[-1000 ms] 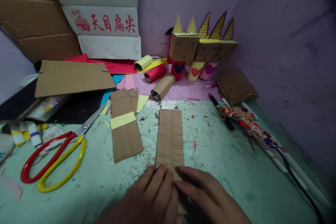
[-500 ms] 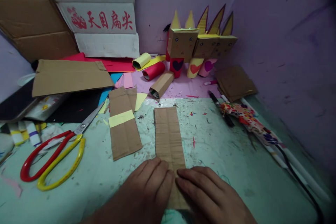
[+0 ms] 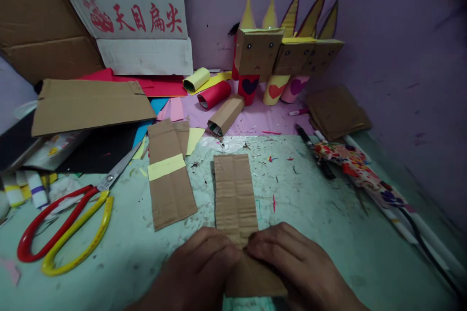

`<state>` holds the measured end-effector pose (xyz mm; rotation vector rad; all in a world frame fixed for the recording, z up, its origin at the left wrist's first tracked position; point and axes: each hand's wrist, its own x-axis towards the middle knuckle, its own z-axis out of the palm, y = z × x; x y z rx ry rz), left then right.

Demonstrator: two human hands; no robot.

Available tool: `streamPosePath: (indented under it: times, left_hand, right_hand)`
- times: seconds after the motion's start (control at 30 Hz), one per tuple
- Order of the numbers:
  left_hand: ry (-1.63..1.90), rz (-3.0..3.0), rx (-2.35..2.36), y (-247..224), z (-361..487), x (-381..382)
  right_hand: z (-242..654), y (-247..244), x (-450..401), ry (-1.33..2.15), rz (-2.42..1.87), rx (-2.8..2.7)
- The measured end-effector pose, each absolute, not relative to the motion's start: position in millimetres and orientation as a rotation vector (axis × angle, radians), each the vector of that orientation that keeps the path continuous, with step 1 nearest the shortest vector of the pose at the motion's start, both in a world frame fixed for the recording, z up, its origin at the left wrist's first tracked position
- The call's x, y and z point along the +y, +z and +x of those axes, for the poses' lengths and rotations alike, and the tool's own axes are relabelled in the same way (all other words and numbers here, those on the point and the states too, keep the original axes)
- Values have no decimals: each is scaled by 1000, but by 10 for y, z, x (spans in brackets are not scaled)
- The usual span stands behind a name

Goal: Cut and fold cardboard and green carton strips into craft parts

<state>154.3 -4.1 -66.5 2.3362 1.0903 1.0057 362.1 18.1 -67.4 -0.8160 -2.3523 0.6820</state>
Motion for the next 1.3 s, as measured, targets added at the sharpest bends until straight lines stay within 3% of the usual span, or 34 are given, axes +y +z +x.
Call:
streamPosePath:
  times: [0.2,0.6,0.97,1.17,1.3]
  left_hand:
    - [884,2361,1497,-653,1539,-35]
    - [711,2068,1745,-644,1577,-45]
    - [854,2156,1720,-657,1586,-58]
    - [887,2137,1829,-667,1630,-17]
    - [865,2287,1871,-663,1654,-31]
  right_hand:
    - [3650,-736,217,832,-914,-2303]
    - [3511,-670,302,789,-1088,-2285]
    - [3465,-678,268,717,-1173,-2200]
    - [3435,-666,294,935,-1299,-2086]
    - [3440,-651,316,863,-1224,-2115]
